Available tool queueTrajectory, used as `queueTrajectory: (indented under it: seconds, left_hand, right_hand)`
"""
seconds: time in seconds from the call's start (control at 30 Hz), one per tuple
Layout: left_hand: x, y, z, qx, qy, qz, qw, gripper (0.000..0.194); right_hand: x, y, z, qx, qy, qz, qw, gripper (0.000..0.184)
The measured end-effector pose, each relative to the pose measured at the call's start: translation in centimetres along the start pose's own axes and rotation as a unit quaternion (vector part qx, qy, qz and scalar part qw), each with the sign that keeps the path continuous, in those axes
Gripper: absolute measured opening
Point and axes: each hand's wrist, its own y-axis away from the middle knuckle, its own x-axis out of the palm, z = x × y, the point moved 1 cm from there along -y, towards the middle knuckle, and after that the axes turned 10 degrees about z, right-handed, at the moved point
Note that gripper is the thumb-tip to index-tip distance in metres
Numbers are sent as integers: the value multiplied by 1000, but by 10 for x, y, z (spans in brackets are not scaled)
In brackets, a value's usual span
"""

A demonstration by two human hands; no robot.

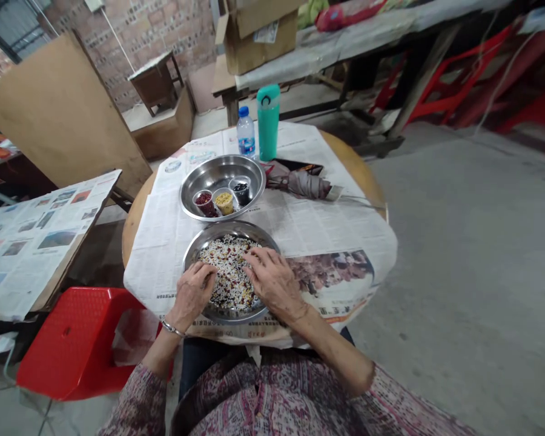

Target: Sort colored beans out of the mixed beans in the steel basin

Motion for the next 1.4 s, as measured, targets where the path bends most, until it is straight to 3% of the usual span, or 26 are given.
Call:
queueTrajectory:
  seconds: [0.27,0.4,0.53,0.6,0.8,0.97,1.13,1.27,1.4]
  left_hand:
    - [1,-1,2,-1,10,-26,1000,13]
    - [2,0,3,-5,10,-28,1000,14]
    - [3,0,3,-5,12,-25,1000,14]
    - [3,0,3,-5,13,-22,1000,13]
    - [5,-2,4,-8,7,-15,1000,13]
    - [6,-2,6,-4,2,-24,1000,14]
    - [5,1,7,11,76,-87,993,15]
    - [4,4,8,43,126,-112,985,15]
    - [2,5,8,46,126,-105,985,16]
  right_hand:
    - [-2,-30,13,-134,51,170,975,30]
    - [-2,-44,10,-103,78,214,968,30]
    - [-7,-41,3,-2,110,221,969,24]
    - [-8,-36,2,17,107,223,969,23]
    - [3,-23,20,-46,42,242,968,21]
    - [9,-29,36,-96,0,256,962,25]
    - [5,-51,25,-48,13,236,970,31]
    - [5,-67,24,-9,34,221,975,24]
    - [12,-66,40,-46,27,225,973,21]
